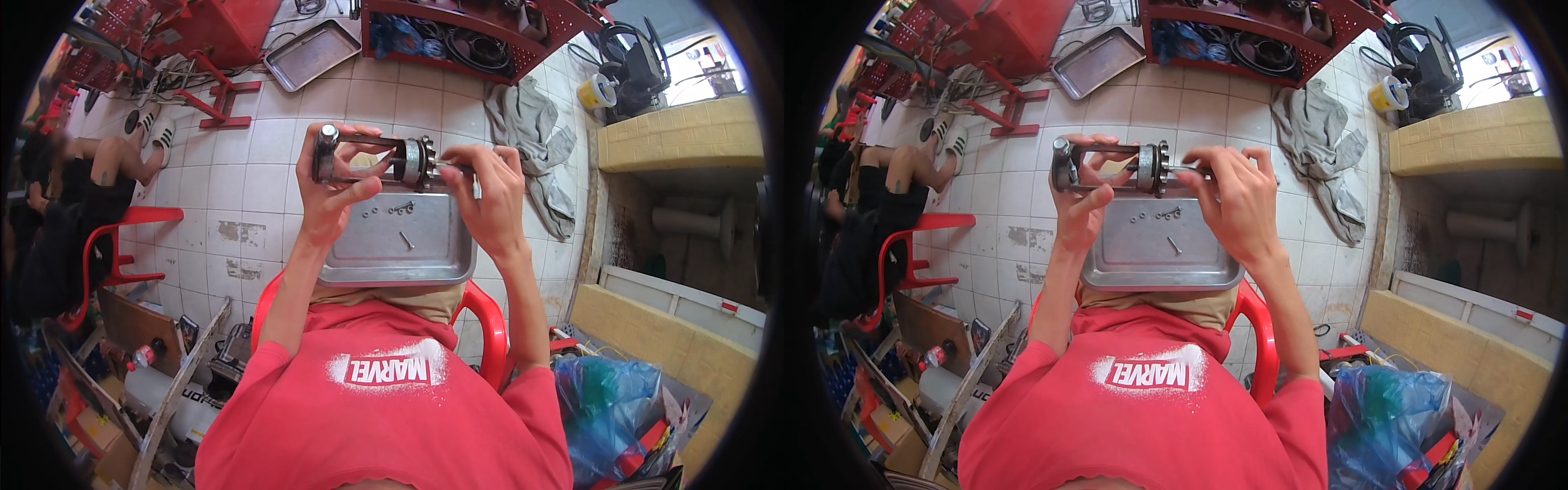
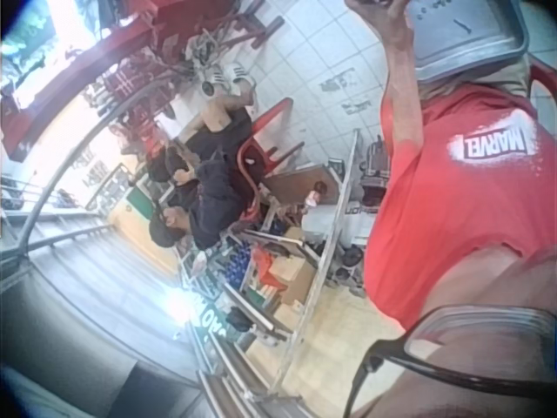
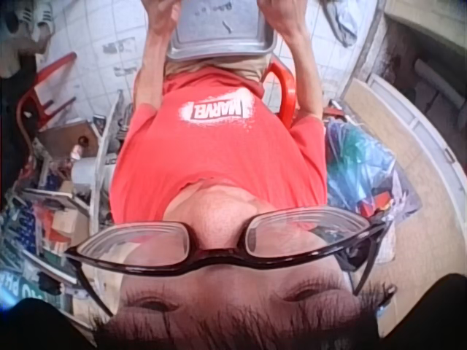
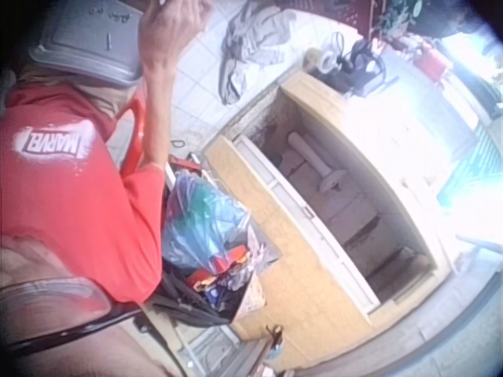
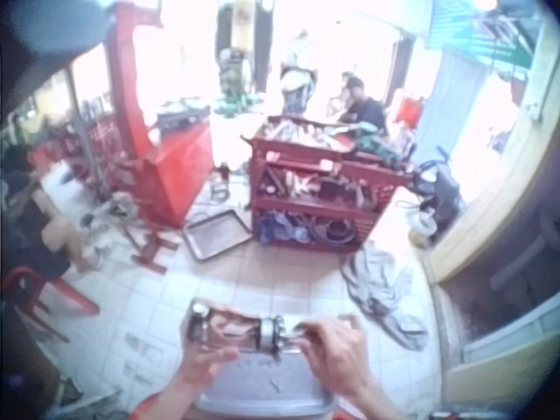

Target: The person assembles a mechanical part, likely a bicycle hub, using a metal tray to hold small components. They insert a metal rod into the hub, attach a gear, and tighten a bolt with their fingers.

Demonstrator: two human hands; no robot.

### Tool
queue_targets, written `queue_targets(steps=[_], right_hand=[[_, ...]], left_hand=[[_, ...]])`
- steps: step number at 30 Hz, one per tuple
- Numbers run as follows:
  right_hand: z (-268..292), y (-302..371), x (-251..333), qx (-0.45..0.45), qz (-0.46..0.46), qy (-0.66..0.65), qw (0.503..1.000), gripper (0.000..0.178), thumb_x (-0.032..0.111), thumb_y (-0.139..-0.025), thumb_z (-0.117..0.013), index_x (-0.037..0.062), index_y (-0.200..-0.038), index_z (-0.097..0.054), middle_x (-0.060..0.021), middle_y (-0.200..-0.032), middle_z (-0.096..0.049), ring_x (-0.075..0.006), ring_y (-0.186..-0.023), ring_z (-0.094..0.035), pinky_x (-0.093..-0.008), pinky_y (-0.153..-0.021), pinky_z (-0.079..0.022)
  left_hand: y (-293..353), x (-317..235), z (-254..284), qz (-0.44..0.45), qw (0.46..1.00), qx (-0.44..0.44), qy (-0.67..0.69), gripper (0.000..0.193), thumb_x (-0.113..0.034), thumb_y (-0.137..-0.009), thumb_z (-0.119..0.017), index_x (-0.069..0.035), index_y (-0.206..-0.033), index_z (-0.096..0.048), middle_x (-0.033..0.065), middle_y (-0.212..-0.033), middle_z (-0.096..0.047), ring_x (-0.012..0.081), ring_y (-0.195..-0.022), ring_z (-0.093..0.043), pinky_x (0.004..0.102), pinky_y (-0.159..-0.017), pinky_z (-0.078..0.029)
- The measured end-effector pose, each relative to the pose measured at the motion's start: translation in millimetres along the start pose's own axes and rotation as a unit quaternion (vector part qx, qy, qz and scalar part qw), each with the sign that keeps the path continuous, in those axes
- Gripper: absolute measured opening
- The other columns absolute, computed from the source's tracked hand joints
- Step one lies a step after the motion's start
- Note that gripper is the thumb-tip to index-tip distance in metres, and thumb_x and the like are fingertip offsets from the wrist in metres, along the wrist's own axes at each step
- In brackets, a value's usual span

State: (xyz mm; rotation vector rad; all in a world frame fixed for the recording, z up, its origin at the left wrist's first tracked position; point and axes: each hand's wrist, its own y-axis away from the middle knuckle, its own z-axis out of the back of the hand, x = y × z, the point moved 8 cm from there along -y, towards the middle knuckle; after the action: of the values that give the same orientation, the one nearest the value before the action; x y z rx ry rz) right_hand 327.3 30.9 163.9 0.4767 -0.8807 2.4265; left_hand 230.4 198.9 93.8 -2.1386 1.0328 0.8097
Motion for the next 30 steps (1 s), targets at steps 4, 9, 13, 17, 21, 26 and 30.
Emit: queue_targets(steps=[4, 9, 13, 17, 21, 26, 30], right_hand=[[1.8, -2.3, 1.8, -0.011, 0.018, 0.014, 1.000, 0.010, 0.018, -0.093, -0.070, 0.0110, -0.087, -0.067, 0.0003, -0.075, -0.067, -0.0198, -0.067, -0.061, -0.0342, -0.079, -0.040], [-6.0, -5.1, -4.5, -0.006, 0.014, 0.014, 1.000, 0.009, 0.018, -0.094, -0.071, 0.0115, -0.088, -0.067, 0.0014, -0.076, -0.068, -0.0184, -0.069, -0.061, -0.0345, -0.080, -0.040], [-4.3, -4.6, 0.9, -0.006, 0.029, 0.037, 0.999, 0.011, 0.020, -0.094, -0.071, 0.0121, -0.087, -0.067, 0.0010, -0.077, -0.068, -0.0188, -0.069, -0.061, -0.0352, -0.081, -0.040], [-3.4, -7.2, 3.9, -0.031, 0.042, 0.014, 0.999, 0.013, 0.022, -0.093, -0.072, 0.0126, -0.085, -0.067, 0.0008, -0.079, -0.068, -0.0184, -0.068, -0.061, -0.0347, -0.081, -0.039], [-2.1, -5.1, 9.6, -0.028, 0.068, 0.092, 0.993, 0.013, 0.021, -0.093, -0.072, 0.0124, -0.085, -0.065, 0.0004, -0.082, -0.067, -0.0193, -0.074, -0.060, -0.0346, -0.081, -0.039], [12.8, 44.2, -27.8, -0.293, 0.045, -0.086, 0.951, 0.037, 0.023, -0.085, -0.082, 0.0073, -0.109, -0.059, -0.0066, -0.105, -0.064, -0.0223, -0.100, -0.057, -0.0382, -0.088, -0.040], [-49.4, 70.1, -66.2, -0.131, -0.074, -0.050, 0.987, 0.058, 0.026, -0.080, -0.086, 0.0042, -0.123, -0.054, -0.0109, -0.115, -0.062, -0.0271, -0.112, -0.055, -0.0416, -0.097, -0.039]], left_hand=[[-3.1, -1.0, 4.2, 0.015, 1.000, -0.017, 0.001, 0.063, 0.001, -0.076, -0.086, -0.006, -0.126, -0.050, 0.0191, -0.126, -0.058, 0.0295, -0.115, -0.064, 0.0457, -0.097, -0.060], [-5.3, 0.6, 3.8, -0.003, 1.000, -0.016, -0.017, 0.062, 0.001, -0.077, -0.085, -0.006, -0.127, -0.050, 0.0190, -0.126, -0.059, 0.0295, -0.115, -0.064, 0.0453, -0.098, -0.059], [-4.9, 1.7, 8.0, 0.004, 1.000, -0.017, 0.006, 0.061, 0.000, -0.078, -0.084, -0.005, -0.128, -0.050, 0.0189, -0.126, -0.059, 0.0294, -0.116, -0.064, 0.0459, -0.097, -0.059], [-4.8, 1.7, 6.4, 0.008, 1.000, -0.015, 0.015, 0.060, -0.001, -0.078, -0.084, -0.006, -0.128, -0.050, 0.0186, -0.126, -0.059, 0.0288, -0.116, -0.064, 0.0457, -0.097, -0.059], [-3.2, 3.4, 12.2, 0.012, 1.000, -0.020, 0.009, 0.060, -0.002, -0.079, -0.084, -0.005, -0.128, -0.051, 0.0186, -0.127, -0.059, 0.0289, -0.115, -0.065, 0.0450, -0.095, -0.060], [-4.2, -2.8, 21.6, -0.007, 0.999, -0.039, 0.001, 0.061, -0.005, -0.079, -0.085, -0.004, -0.128, -0.050, 0.0188, -0.126, -0.059, 0.0294, -0.115, -0.065, 0.0447, -0.094, -0.061], [-4.6, -14.7, 31.0, -0.025, 0.998, -0.050, 0.000, 0.061, -0.007, -0.079, -0.085, -0.004, -0.129, -0.050, 0.0190, -0.126, -0.059, 0.0305, -0.116, -0.065, 0.0460, -0.094, -0.061]])
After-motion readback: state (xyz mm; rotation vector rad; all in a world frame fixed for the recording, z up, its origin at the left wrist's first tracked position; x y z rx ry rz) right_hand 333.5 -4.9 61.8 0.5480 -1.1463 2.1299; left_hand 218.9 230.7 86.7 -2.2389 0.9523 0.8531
